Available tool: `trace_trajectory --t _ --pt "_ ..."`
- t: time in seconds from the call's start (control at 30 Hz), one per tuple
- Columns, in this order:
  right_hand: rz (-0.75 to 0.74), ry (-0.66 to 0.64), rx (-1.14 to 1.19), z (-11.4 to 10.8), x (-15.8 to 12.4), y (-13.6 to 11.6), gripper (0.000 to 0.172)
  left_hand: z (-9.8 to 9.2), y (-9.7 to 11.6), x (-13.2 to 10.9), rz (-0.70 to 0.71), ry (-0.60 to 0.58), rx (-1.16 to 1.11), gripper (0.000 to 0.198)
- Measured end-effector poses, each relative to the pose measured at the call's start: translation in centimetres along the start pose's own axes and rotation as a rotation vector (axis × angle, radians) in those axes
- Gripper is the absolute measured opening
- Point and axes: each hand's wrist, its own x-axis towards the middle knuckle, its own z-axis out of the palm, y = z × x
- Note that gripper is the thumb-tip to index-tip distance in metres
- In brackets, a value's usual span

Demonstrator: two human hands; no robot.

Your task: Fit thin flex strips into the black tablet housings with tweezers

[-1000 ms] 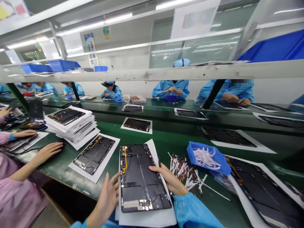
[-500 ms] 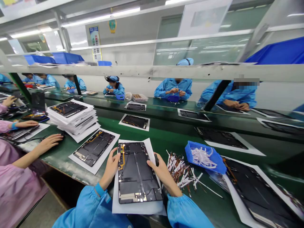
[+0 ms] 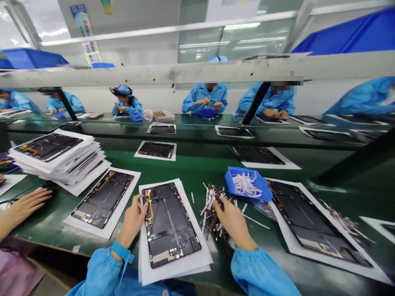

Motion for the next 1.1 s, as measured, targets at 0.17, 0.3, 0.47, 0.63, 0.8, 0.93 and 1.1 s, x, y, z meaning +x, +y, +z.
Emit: trace_trajectory --t 0.17,0.3,0.47,0.63,0.8,0.93,1.1 --pt "0.095 -0.102 -0.145 0.7 1.8 0.1 0.027 0.0 0.4 0.0 0.017 -0.009 0.055 0.038" --pt "0.145 -0.147 -0.155 1.8 3.4 -0.4 0.020 -0.2 0.9 -0.1 -0.018 -0.013 0.044 0.037" --pt "0.133 -0.199 -0.070 1.0 4.4 0.3 0.016 -0.3 1.1 0.0 -0.074 -0.001 -0.011 0.040" --pt "0.083 -0.263 0.115 -1.3 4.2 1.7 0.030 -0.4 1.3 -0.1 -0.127 0.042 -0.052 0.039" --pt "0.084 -0.233 0.357 -1.7 4.0 2.8 0.026 -0.8 2.3 -0.5 -0.142 0.080 -0.061 0.036" --pt "0.086 -0.204 0.456 -1.8 3.8 3.0 0.038 -1.0 3.5 -0.7 -0.118 0.011 -0.060 0.032" --pt "0.091 -0.092 0.447 -3.8 2.9 2.4 0.042 -1.0 5.6 -1.1 -0.044 -0.159 -0.048 0.030"
